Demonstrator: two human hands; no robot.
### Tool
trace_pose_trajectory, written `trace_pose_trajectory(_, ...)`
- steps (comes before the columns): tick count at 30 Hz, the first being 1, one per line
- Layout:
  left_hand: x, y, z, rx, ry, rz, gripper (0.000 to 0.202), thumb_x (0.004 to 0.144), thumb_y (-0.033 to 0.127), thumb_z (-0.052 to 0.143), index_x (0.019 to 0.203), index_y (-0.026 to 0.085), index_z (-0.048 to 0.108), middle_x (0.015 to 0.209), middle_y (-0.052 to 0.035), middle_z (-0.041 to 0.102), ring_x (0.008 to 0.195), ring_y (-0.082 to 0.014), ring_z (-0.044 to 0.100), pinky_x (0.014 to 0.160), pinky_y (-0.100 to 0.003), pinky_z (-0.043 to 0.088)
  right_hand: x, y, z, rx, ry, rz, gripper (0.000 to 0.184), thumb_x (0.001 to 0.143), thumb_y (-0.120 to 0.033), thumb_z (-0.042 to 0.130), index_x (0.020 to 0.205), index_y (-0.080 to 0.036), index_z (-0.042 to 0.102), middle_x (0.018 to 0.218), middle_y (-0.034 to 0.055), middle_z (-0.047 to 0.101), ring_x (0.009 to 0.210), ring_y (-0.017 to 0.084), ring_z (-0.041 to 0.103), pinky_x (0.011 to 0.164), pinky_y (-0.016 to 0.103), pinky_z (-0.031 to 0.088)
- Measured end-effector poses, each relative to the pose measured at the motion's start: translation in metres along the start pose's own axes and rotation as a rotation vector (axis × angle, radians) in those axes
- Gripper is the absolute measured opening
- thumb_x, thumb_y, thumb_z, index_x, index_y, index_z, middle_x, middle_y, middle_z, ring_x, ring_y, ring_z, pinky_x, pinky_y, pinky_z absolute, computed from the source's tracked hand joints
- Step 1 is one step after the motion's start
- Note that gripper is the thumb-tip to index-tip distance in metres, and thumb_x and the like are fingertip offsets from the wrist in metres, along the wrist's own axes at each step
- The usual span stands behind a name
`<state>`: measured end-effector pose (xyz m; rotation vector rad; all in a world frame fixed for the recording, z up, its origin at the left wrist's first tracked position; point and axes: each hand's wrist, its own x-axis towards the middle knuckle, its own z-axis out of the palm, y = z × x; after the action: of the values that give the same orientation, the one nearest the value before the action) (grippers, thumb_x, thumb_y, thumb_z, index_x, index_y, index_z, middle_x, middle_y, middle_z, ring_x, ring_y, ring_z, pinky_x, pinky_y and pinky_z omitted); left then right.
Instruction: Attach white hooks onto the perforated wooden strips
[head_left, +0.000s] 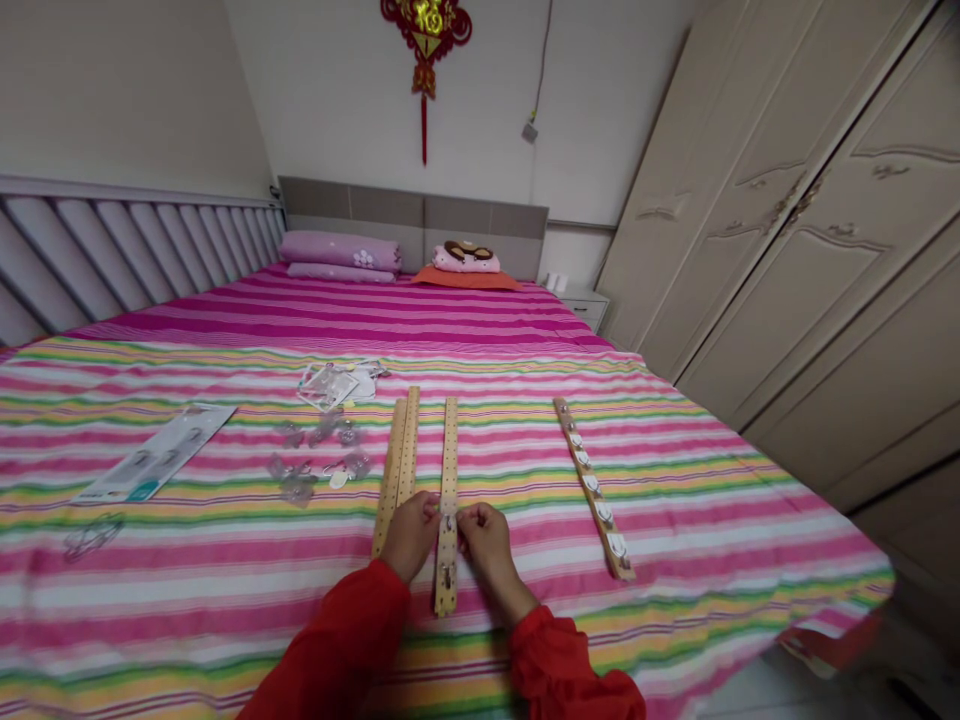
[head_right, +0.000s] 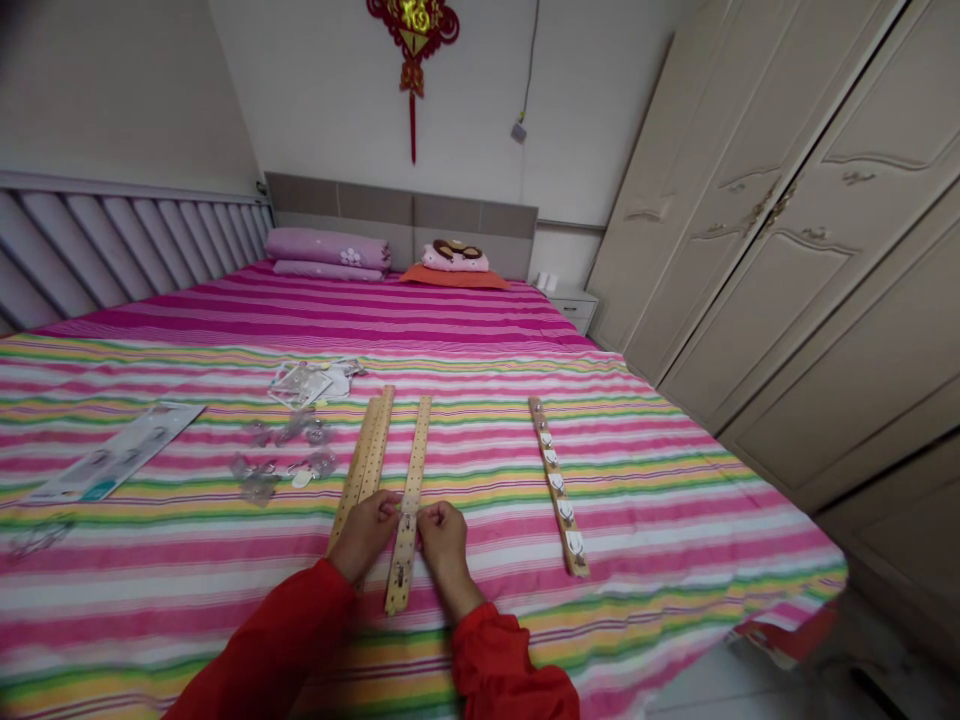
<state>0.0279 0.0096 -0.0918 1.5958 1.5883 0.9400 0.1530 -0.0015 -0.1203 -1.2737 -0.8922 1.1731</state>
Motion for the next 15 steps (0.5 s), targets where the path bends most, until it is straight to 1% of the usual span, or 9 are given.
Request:
trace_pose_trajectory(5, -0.0004, -0.002, 0.0012, -0.023, 0.019, 0.006, 0.015, 0.068, 0.007, 0.055, 0.077, 0.016, 0.064, 0.064, 0.0012, 0.062, 0.06, -0.0117, 0.058, 0.06, -0.022, 0.044, 0.0003, 0.0017, -0.0001, -0.009, 0.006, -0.01, 0.012, 0.06, -0.027, 0.061, 0.055, -0.02, 0.053, 0.037, -0.0079, 0.048, 0.031, 0.009, 0.042, 0.032, 0.02, 0.03)
trace_pose_trajectory(10, -0.0035, -0.0021, 0.0005, -0.119, 0.032, -0.008, 0.021, 0.068, 0.01, 0.055, 0.086, 0.016, 0.064, 0.062, 0.0023, 0.061, 0.057, -0.0131, 0.059, 0.056, -0.023, 0.045, -0.0011, 0.0022, 0.001, 0.009, 0.011, -0.015, 0.013, 0.061, -0.028, 0.061, 0.057, -0.02, 0.052, 0.038, -0.0087, 0.048, 0.031, 0.009, 0.041, 0.032, 0.02, 0.031)
trace_pose_trajectory(13, -0.005, -0.0015, -0.0004, -0.171, -0.003, 0.005, 0.024, 0.067, 0.013, 0.054, 0.088, 0.016, 0.065, 0.061, 0.0023, 0.06, 0.057, -0.0142, 0.06, 0.055, -0.023, 0.045, -0.0044, 0.0002, 0.0016, 0.057, 0.004, -0.028, 0.011, 0.061, -0.029, 0.061, 0.063, -0.02, 0.055, 0.038, -0.0102, 0.045, 0.031, 0.009, 0.041, 0.033, 0.019, 0.032)
trace_pose_trajectory(15, -0.0055, -0.0011, -0.001, -0.188, -0.03, 0.021, 0.024, 0.068, 0.015, 0.052, 0.088, 0.016, 0.066, 0.062, 0.0012, 0.061, 0.057, -0.0146, 0.06, 0.055, -0.024, 0.046, -0.007, -0.0015, 0.0013, 0.069, -0.007, -0.047, 0.012, 0.062, -0.028, 0.061, 0.069, -0.019, 0.06, 0.04, -0.0101, 0.046, 0.033, 0.009, 0.042, 0.034, 0.02, 0.034)
